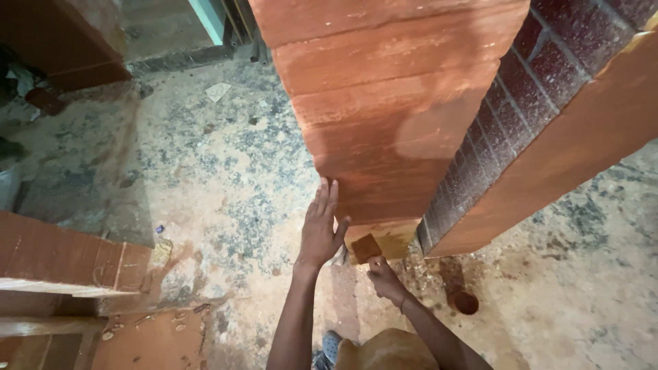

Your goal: The person paints a vertical wooden surface with a reddish-brown finish using a paintbrush. They repeatedly dip the brush into a small container and apply the finish in vertical strokes along the edge of the wood.

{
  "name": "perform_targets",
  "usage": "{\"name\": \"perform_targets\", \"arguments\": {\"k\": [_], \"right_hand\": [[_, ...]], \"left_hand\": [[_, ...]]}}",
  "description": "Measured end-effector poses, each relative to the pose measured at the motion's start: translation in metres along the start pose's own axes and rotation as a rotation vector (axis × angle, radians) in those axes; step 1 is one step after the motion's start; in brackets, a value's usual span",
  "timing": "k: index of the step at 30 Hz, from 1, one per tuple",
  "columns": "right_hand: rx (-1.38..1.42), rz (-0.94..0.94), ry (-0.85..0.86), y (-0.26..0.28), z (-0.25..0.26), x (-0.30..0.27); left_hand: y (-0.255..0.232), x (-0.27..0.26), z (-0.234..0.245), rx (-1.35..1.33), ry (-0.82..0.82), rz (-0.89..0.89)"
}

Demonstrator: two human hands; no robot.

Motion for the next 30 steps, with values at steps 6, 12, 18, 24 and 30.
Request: {"name": "perform_targets", "arguments": {"k": [6,12,18,24,30], "right_hand": [[0.091,0.336,0.083,0.116,0.006,0.009],[0.297,0.541,0.193,0.294,0.008,-0.057],[0.114,0.663,0.057,0.32,0.004,-0.063],[-0.231,0.877,-0.02,0.176,-0.01,-0.016],[0.054,0.293,-0.098,0.062,0.044,-0.031]], "left_hand": [[0.003,0.003,-0.004,-0.062,-0.024,-0.036],[0.004,0.003,0.011,-0.354,0.047,0.03],[-0.003,-0.003,0.013,-0.583,-0.018,0.12],[-0.01,-0.006,0.008,-0.463,-0.07,0.07],[-0.019,-0.009,0.0,-0.242,-0.13,-0.025]]}}
Point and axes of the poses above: each hand's wrist, its own x-axis towards the middle knuckle, its own z-axis out of the back of the hand, y = z × x, the point moved 2 cm from there along x, towards the middle knuckle, and after that the axes turned 14 degrees about z, right-handed, at the moved point
